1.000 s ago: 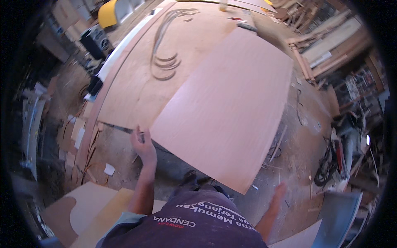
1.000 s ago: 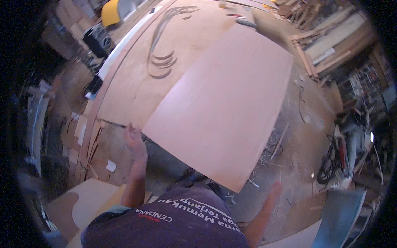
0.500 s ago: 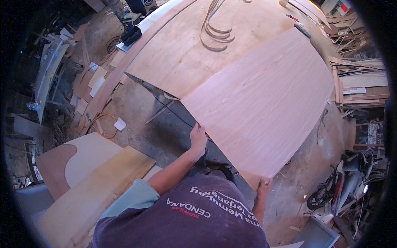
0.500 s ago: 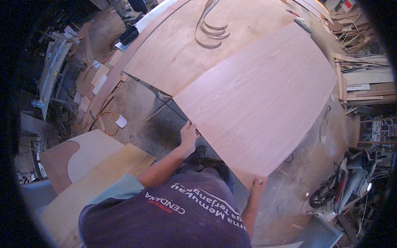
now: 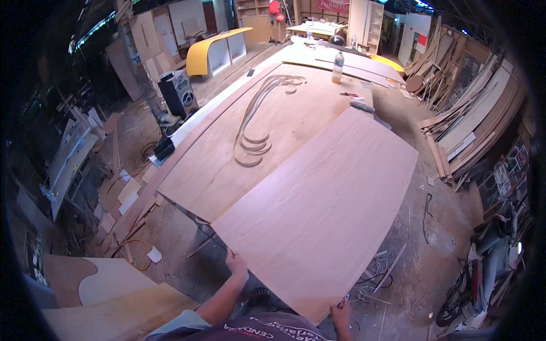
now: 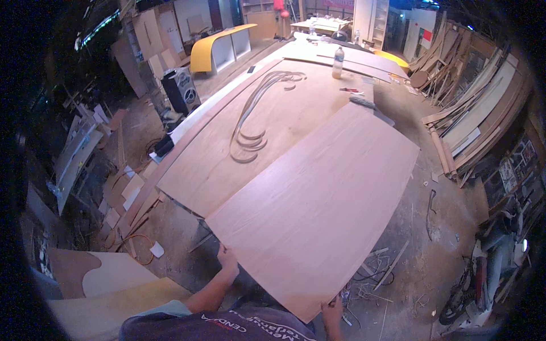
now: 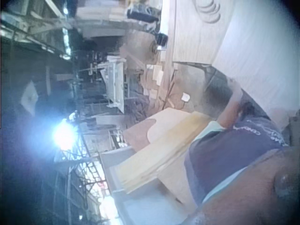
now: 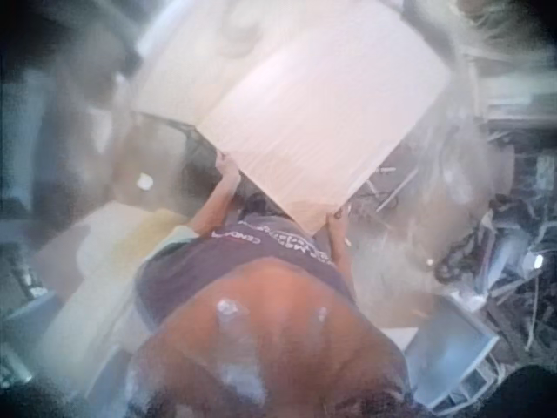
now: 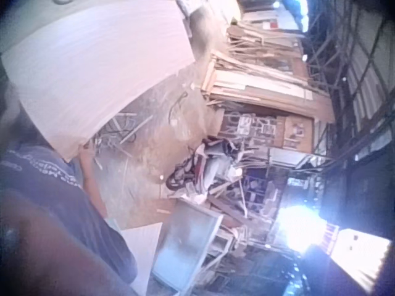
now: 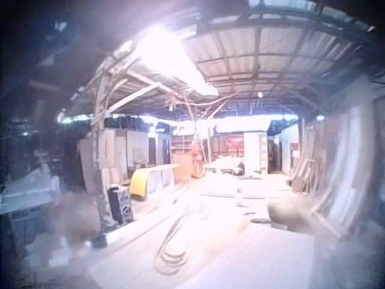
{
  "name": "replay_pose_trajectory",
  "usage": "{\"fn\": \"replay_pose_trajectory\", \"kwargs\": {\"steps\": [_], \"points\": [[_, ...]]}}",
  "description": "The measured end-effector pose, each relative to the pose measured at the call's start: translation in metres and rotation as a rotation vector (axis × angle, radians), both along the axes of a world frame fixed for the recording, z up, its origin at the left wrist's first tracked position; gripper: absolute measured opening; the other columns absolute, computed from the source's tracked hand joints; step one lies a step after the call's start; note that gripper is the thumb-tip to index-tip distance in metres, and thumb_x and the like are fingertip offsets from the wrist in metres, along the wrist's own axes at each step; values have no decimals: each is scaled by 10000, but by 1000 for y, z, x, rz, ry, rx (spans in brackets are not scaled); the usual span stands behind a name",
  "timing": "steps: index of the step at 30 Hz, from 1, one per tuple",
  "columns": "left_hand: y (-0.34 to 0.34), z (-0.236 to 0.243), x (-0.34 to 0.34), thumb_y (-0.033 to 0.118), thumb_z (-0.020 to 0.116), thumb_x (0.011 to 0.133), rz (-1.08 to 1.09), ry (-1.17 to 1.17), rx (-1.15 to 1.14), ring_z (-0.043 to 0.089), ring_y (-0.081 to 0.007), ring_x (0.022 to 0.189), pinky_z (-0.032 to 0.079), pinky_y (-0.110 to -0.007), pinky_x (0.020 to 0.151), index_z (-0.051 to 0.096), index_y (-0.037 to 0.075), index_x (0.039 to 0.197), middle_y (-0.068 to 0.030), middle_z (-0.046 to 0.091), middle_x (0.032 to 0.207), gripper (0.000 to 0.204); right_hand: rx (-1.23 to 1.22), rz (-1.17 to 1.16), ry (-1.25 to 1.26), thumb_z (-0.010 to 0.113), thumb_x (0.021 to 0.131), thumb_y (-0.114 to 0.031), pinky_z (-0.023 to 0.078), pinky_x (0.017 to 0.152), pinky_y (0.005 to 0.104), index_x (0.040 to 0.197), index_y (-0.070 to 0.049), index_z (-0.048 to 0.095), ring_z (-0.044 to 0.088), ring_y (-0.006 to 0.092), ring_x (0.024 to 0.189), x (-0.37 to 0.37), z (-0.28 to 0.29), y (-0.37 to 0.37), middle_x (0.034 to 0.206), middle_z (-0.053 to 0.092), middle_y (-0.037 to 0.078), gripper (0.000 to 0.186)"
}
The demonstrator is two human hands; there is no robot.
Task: The person applies wood veneer edging to the side of a large wooden board, using a small block to press it down and a utility knife to trim the excess.
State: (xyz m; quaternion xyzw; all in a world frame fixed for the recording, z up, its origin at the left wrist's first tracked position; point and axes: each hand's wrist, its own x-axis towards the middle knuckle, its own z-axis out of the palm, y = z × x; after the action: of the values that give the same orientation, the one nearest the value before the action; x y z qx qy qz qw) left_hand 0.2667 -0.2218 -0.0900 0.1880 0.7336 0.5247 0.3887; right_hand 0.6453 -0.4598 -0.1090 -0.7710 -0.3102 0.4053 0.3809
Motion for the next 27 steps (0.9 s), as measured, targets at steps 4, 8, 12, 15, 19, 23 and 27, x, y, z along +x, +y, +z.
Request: {"fn": "replay_pose_trajectory", "kwargs": {"steps": [4, 8, 12, 15, 19, 23, 27], "points": [[11, -31, 4, 94, 506, 1122, 111, 84, 200, 625, -198, 1260, 480, -295, 1087, 371, -40, 1625, -127, 617, 1463, 538, 27, 68, -51, 784, 883, -71, 598, 745, 334, 1546, 40, 436, 730, 197, 832, 13, -30, -6, 1001, 738, 144, 757], [-5, -35, 11, 132, 487, 1134, 70, 186, 126, 618, -241, 1292, 481, -326, 1113, 369, -17, 1632, -150, 574, 1526, 533, -27, 109, -44, 796, 874, -66, 606, 767, 346, 1538, 38, 453, 754, 212, 878, 9, 3, -6, 1053, 754, 187, 754], [-12, -16, 38, 139, 486, 1130, 46, -38, 134, 615, -267, 1317, 498, -360, 1117, 377, 23, 1638, -158, 549, 1555, 532, -61, 129, -54, 801, 886, -140, 609, 779, 382, 1511, 13, 495, 769, 250, 884, 26, 12, -2, 1033, 762, 183, 713], [-12, -20, 15, 119, 485, 1113, 71, -13, 75, 626, -276, 1302, 525, -380, 1095, 375, 51, 1644, -154, 561, 1535, 547, -99, 183, -104, 791, 903, -207, 604, 802, 400, 1502, -1, 511, 771, 272, 882, 19, 35, 12, 1007, 764, 167, 692], [-18, -18, 44, 114, 479, 1085, 2, -42, 34, 636, -291, 1290, 545, -406, 1082, 349, 74, 1658, -151, 569, 1519, 589, -187, 181, -25, 779, 912, -256, 595, 836, 427, 1480, -3, 529, 765, 302, 917, 31, 37, 13, 1000, 760, 168, 670], [-25, -17, 46, 96, 467, 1054, -20, -66, 37, 661, -266, 1214, 562, -416, 1037, 334, 82, 1665, -129, 598, 1471, 625, -176, 192, -2, 759, 908, -330, 582, 859, 489, 1465, -36, 535, 750, 377, 953, 33, 37, 13, 1017, 757, 186, 668], [-40, -13, 55, 127, 480, 1086, -39, -108, 40, 631, -284, 1287, 535, -425, 1087, 351, 74, 1654, -137, 564, 1520, 585, -161, 256, -29, 752, 904, -369, 574, 876, 527, 1442, -34, 538, 740, 421, 972, 39, 36, 11, 1016, 753, 198, 669]]}}
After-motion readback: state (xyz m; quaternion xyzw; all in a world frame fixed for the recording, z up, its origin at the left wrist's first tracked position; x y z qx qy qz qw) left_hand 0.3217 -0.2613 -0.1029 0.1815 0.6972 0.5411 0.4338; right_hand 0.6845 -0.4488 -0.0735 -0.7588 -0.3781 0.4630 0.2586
